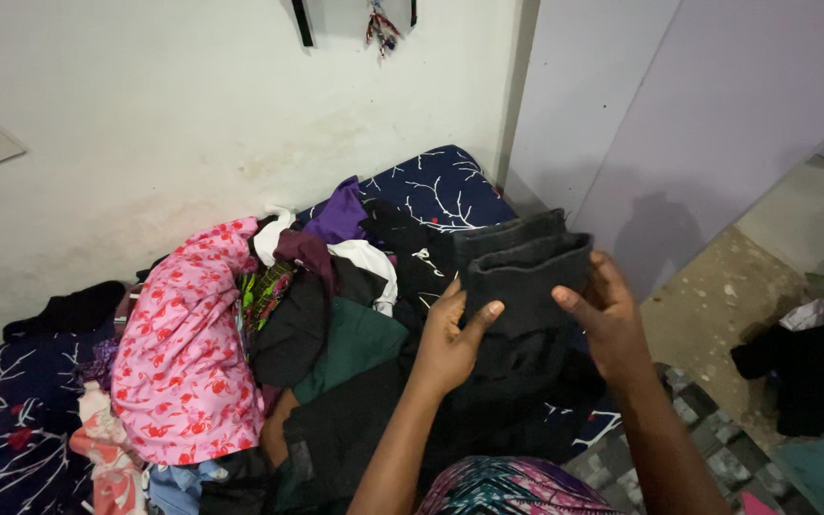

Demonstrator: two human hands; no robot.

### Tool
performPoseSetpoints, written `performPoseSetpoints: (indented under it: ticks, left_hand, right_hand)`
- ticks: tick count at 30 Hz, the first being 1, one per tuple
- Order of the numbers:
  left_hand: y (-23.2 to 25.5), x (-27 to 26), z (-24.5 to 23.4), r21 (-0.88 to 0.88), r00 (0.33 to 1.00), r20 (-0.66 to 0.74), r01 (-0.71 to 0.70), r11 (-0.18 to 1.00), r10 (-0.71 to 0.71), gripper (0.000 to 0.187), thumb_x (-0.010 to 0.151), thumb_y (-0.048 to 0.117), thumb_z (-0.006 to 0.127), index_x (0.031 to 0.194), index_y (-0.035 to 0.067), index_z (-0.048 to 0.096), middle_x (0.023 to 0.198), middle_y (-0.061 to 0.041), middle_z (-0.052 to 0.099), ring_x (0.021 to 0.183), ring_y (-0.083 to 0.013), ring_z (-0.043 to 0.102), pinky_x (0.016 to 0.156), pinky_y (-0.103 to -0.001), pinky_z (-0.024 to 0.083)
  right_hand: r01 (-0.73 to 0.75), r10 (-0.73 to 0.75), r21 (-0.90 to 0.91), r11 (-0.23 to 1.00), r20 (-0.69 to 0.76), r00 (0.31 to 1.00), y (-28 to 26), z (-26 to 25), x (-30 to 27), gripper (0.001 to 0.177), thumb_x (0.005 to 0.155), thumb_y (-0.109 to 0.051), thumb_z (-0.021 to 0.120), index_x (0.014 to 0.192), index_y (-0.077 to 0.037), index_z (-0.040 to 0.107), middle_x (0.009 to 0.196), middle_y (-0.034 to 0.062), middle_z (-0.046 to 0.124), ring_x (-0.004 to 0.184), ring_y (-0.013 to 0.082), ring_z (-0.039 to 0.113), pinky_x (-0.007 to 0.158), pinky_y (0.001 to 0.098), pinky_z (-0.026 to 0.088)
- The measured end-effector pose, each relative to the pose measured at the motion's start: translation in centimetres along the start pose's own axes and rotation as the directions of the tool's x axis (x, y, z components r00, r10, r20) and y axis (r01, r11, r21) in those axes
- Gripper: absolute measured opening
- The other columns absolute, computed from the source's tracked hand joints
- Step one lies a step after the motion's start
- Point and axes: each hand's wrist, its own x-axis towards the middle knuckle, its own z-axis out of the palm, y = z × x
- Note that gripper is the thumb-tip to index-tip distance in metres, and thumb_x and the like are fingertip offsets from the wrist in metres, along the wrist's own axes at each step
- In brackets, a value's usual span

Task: The person picks up and folds a pair of black pants from a laundry pile, places them on a wardrobe shelf, and then begins folding a pair of green pants.

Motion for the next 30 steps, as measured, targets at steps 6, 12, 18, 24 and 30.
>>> performPoseSetpoints:
  ticks: [6, 12, 18, 24, 30]
  left_hand:
    - [1.4, -0.5, 0.2, 0.044, 0.999, 0.032, -0.019, 0.999, 0.017, 0.033, 0.101, 0.024, 0.065, 0.115, -0.005, 0.07, 0.125, -0.013, 0.068, 0.118, -0.0211, 0.065, 0.105, -0.034, 0.048]
    - [2.1, -0.5, 0.2, 0.128, 0.997, 0.013, 0.069, 0.989, -0.071, 0.034, 0.099, 0.027, 0.066, 0.11, -0.005, 0.071, 0.113, -0.015, 0.071, 0.106, -0.022, 0.068, 0.096, -0.035, 0.052]
    - [1.3, -0.7, 0.9, 0.201, 0.999, -0.024, 0.035, 0.979, -0.03, 0.051, 0.102, 0.029, 0.062, 0.138, -0.005, 0.053, 0.135, -0.02, 0.065, 0.128, -0.029, 0.063, 0.109, -0.038, 0.046]
    - [2.3, -0.7, 1.3, 0.35, 0.996, 0.024, -0.091, 0.932, 0.088, 0.061, 0.109, 0.031, 0.051, 0.158, 0.001, 0.031, 0.156, -0.028, 0.047, 0.143, -0.0385, 0.048, 0.116, -0.044, 0.038]
    - [4.3, -0.4, 1.8, 0.231, 0.997, 0.026, -0.077, 0.97, 0.073, 0.083, 0.107, 0.038, 0.046, 0.164, 0.012, -0.009, 0.172, -0.027, 0.015, 0.152, -0.0387, 0.035, 0.118, -0.045, 0.035]
  right_hand:
    - [0.021, -0.023, -0.049, 0.999, -0.04, 0.999, 0.0, -1.0, 0.8, 0.021, 0.098, -0.018, 0.071, 0.111, 0.0, 0.071, 0.105, 0.0049, 0.073, 0.096, 0.0152, 0.066, 0.088, 0.0304, 0.053]
    - [0.027, -0.022, 0.037, 0.999, -0.109, 0.994, -0.7, -0.1, 0.8, 0.014, 0.097, -0.014, 0.071, 0.105, -0.003, 0.069, 0.102, 0.0044, 0.073, 0.093, 0.0144, 0.066, 0.086, 0.0294, 0.053]
    - [0.163, -0.142, 0.143, 0.976, -0.144, 0.979, 0.0, 0.0, 0.9, 0.015, 0.098, -0.01, 0.073, 0.111, -0.003, 0.067, 0.107, 0.0057, 0.071, 0.1, 0.0146, 0.066, 0.093, 0.0302, 0.053]
    - [0.155, -0.161, -0.094, 0.983, -0.052, 0.986, -3.5, 0.5, 1.0, 0.031, 0.096, -0.012, 0.071, 0.123, -0.004, 0.059, 0.114, 0.0101, 0.07, 0.105, 0.0152, 0.068, 0.093, 0.0327, 0.055]
    - [0.469, -0.425, -0.723, 0.506, 0.264, 0.866, -9.5, 1.5, 1.1, 0.066, 0.082, -0.021, 0.079, 0.14, -0.004, 0.055, 0.149, 0.0197, 0.054, 0.144, 0.0337, 0.046, 0.12, 0.0435, 0.034]
